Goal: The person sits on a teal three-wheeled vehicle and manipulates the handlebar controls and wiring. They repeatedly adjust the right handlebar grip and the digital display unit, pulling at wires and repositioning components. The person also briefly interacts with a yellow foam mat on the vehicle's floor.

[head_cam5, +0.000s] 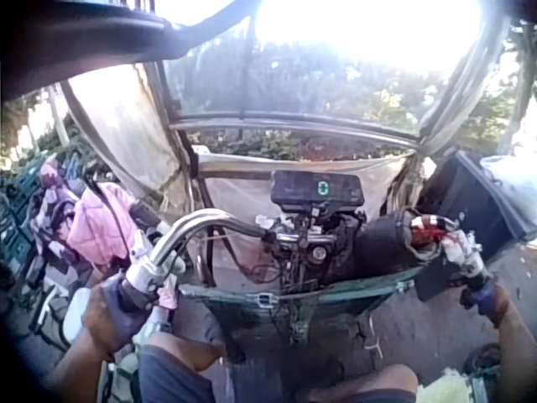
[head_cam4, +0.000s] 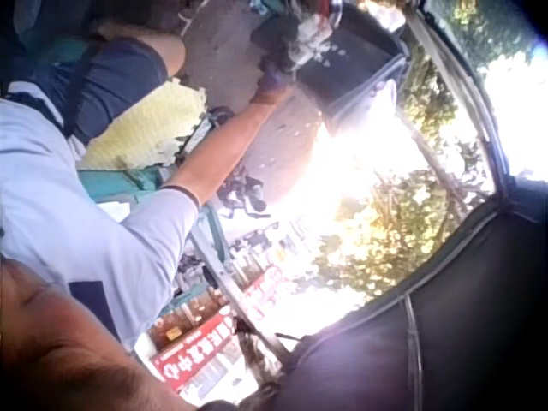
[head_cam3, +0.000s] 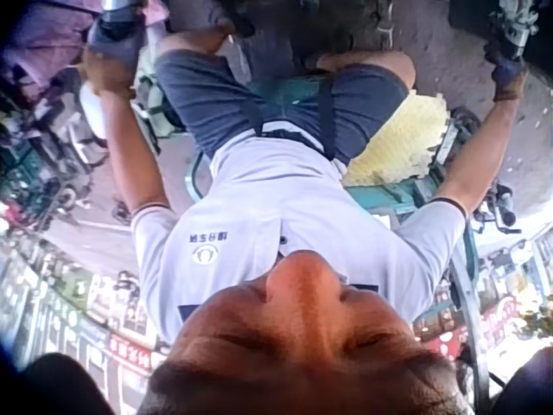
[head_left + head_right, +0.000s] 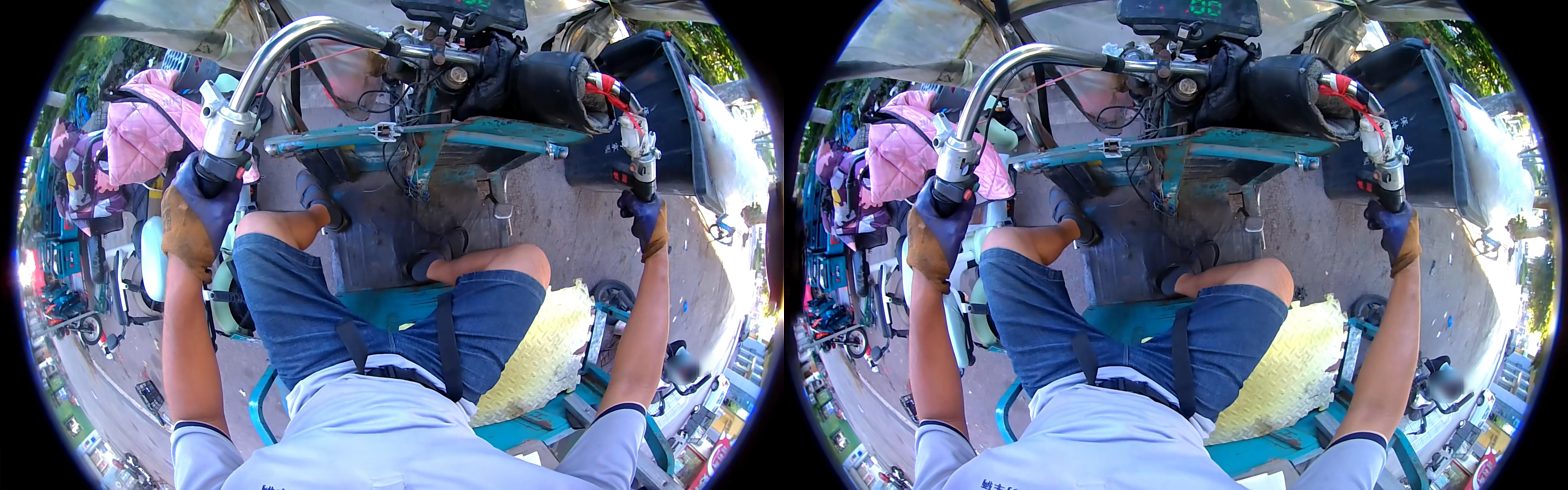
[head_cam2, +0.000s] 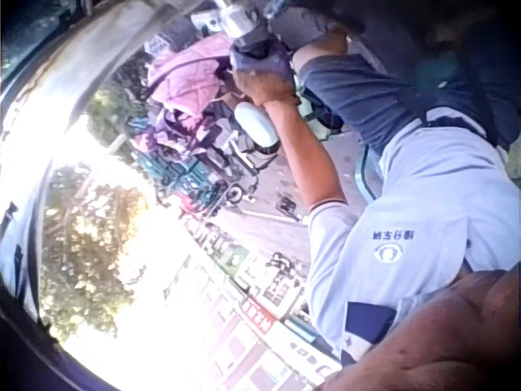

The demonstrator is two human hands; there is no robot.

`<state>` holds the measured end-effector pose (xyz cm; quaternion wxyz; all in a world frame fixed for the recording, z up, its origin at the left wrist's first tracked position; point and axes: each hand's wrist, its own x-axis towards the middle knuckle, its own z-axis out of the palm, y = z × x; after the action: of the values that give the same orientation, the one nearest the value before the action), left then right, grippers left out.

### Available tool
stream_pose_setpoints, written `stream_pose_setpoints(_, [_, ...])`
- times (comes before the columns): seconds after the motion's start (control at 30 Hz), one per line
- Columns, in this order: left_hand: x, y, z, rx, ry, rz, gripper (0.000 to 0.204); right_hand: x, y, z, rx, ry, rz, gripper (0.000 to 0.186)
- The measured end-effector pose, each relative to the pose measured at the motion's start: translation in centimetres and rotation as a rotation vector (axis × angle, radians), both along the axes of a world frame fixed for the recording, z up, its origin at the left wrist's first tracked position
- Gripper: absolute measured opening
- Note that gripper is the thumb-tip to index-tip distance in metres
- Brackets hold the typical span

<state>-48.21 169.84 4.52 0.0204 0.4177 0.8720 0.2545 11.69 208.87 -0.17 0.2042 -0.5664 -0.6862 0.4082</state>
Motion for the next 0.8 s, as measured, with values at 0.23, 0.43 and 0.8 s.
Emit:
stream_pose_setpoints(0.23, [-0.2,0.1,-0.1,0.006,0.013,0.008,0.036,0.5,0.5,0.1,-0.010,-0.012,0.003,0.023])
stream_pose_setpoints(0.43, [-0.1,-0.3,-0.1,0.005,-0.010,0.017,0.036,0.6,0.0,-0.6,-0.016,-0.005,0.010,0.025])
stream_pose_setpoints(0.8, [-0.9,-1.1,-1.2,0.052,-0.050,-0.044,0.034,-1.1,-0.4,1.2,0.008,-0.014,0.013,0.027])
